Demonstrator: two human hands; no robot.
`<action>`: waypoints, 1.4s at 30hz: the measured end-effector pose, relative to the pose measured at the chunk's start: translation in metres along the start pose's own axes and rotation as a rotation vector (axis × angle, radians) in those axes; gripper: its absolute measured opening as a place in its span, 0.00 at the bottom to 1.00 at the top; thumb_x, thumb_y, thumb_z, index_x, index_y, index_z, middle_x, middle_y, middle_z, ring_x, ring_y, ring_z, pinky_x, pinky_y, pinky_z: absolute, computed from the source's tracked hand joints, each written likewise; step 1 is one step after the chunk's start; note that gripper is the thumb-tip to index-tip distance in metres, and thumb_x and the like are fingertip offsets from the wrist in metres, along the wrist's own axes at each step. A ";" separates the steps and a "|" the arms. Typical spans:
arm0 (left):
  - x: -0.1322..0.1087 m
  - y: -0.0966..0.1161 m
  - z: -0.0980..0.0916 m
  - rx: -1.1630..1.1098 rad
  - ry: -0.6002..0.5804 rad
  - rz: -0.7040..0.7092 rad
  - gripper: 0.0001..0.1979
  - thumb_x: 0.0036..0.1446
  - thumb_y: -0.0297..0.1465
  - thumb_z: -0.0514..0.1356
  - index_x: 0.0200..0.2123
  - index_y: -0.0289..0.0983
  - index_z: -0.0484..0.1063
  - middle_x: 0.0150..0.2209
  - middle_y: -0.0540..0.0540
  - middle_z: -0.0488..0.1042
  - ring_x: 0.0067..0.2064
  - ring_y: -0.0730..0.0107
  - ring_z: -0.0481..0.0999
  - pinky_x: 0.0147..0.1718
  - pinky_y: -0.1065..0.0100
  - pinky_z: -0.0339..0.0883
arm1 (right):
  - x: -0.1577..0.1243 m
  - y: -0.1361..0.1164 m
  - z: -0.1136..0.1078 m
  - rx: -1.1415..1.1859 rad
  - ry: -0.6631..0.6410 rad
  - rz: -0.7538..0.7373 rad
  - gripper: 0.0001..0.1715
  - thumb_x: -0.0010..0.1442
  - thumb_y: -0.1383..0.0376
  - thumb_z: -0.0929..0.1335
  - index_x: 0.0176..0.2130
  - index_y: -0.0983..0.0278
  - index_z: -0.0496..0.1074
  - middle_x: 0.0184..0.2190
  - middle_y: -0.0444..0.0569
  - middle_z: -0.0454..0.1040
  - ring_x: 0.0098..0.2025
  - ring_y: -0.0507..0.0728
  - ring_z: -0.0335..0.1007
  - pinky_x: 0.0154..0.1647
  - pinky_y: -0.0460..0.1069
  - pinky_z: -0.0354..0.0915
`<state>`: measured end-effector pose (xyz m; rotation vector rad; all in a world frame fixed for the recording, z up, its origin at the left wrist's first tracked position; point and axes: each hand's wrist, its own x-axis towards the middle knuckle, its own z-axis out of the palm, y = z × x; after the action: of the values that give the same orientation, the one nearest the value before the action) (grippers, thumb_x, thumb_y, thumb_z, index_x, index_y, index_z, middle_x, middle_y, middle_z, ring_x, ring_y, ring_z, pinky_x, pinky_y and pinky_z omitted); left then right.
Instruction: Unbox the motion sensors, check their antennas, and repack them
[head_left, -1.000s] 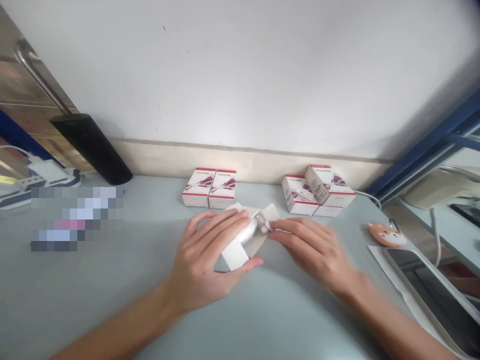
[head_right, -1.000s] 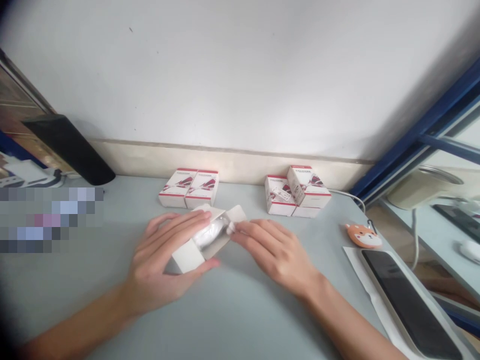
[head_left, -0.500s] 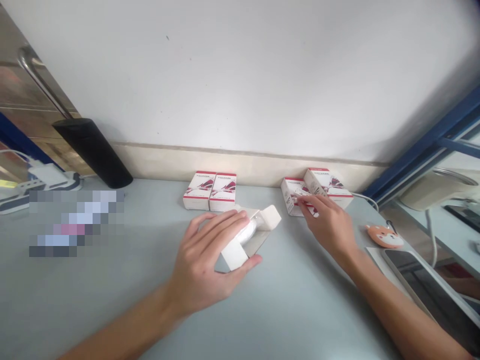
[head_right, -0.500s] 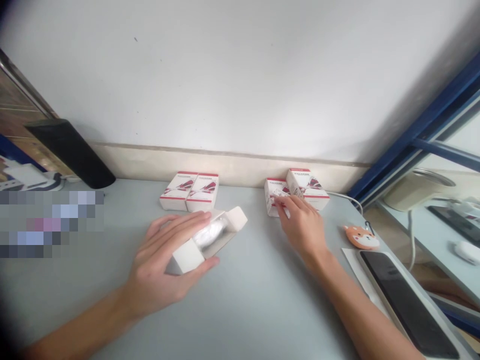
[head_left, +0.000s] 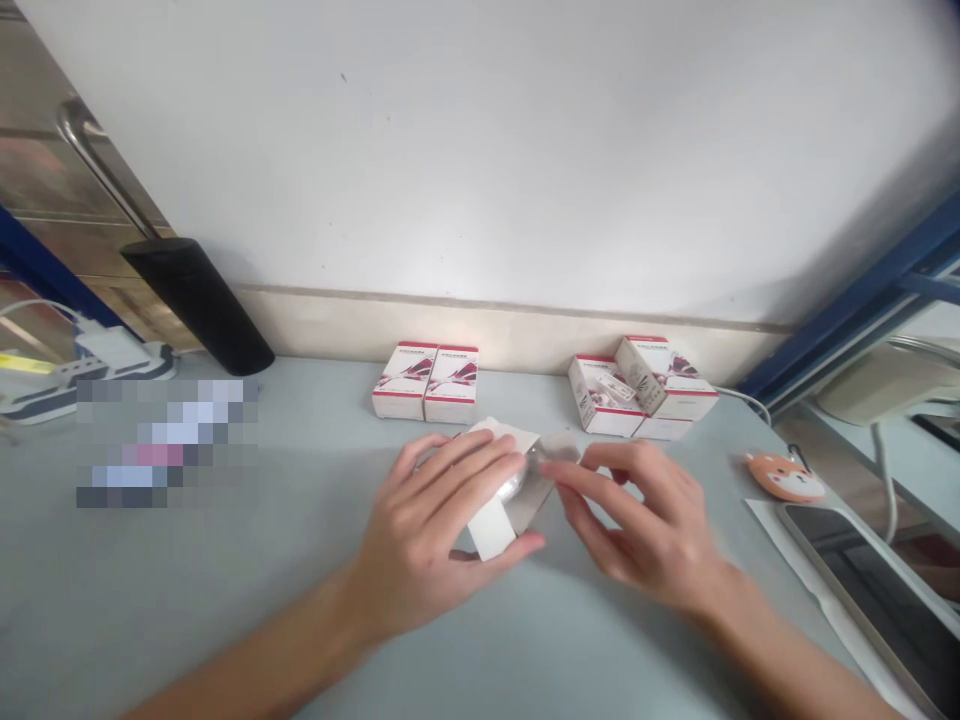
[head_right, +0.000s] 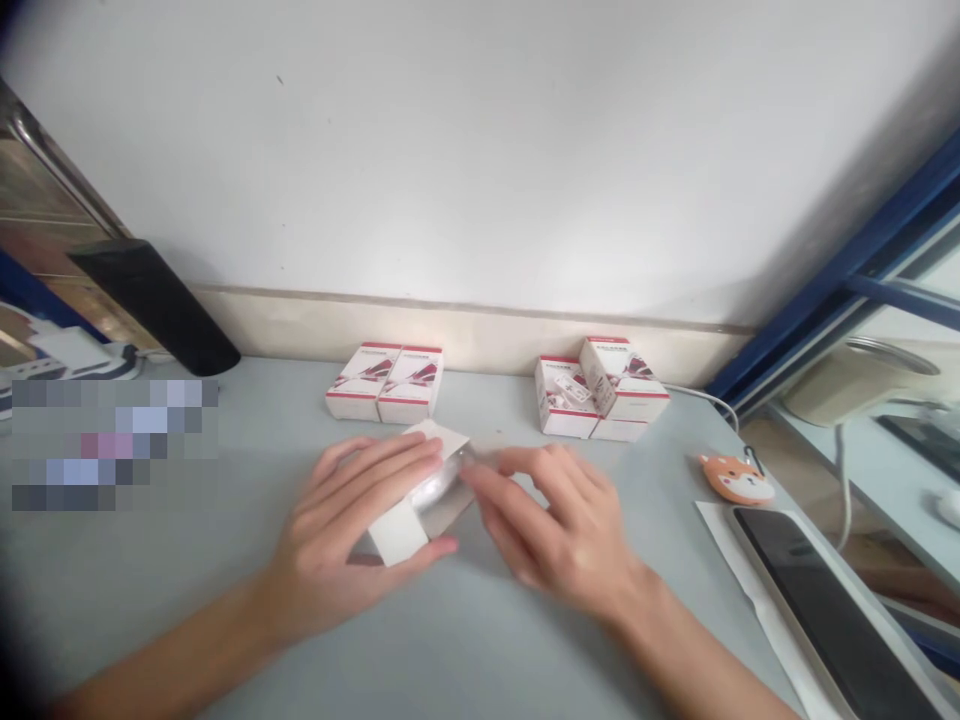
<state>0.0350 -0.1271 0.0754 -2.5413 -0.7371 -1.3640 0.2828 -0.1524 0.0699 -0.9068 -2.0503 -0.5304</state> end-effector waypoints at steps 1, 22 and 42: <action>0.000 0.000 0.000 -0.003 -0.006 0.014 0.25 0.58 0.37 0.74 0.56 0.35 0.75 0.52 0.39 0.85 0.54 0.50 0.85 0.54 0.54 0.70 | 0.001 -0.002 0.000 -0.022 -0.018 0.004 0.18 0.66 0.72 0.72 0.54 0.59 0.76 0.39 0.49 0.76 0.34 0.54 0.70 0.34 0.50 0.68; -0.012 -0.036 0.017 -0.045 -0.294 0.156 0.33 0.61 0.41 0.71 0.66 0.41 0.67 0.62 0.36 0.77 0.68 0.48 0.72 0.66 0.49 0.67 | -0.006 -0.015 0.037 0.329 0.108 0.517 0.02 0.62 0.67 0.75 0.36 0.59 0.79 0.37 0.47 0.73 0.38 0.56 0.74 0.39 0.51 0.74; -0.007 -0.015 0.019 -0.050 -0.077 -0.054 0.34 0.59 0.20 0.66 0.64 0.48 0.61 0.69 0.34 0.67 0.53 0.57 0.84 0.41 0.62 0.83 | 0.004 0.014 0.002 0.157 0.266 0.106 0.11 0.66 0.74 0.65 0.44 0.59 0.61 0.54 0.59 0.69 0.54 0.63 0.73 0.48 0.61 0.74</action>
<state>0.0386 -0.1099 0.0577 -2.6444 -0.8008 -1.3242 0.2906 -0.1397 0.0727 -0.8012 -1.7667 -0.4026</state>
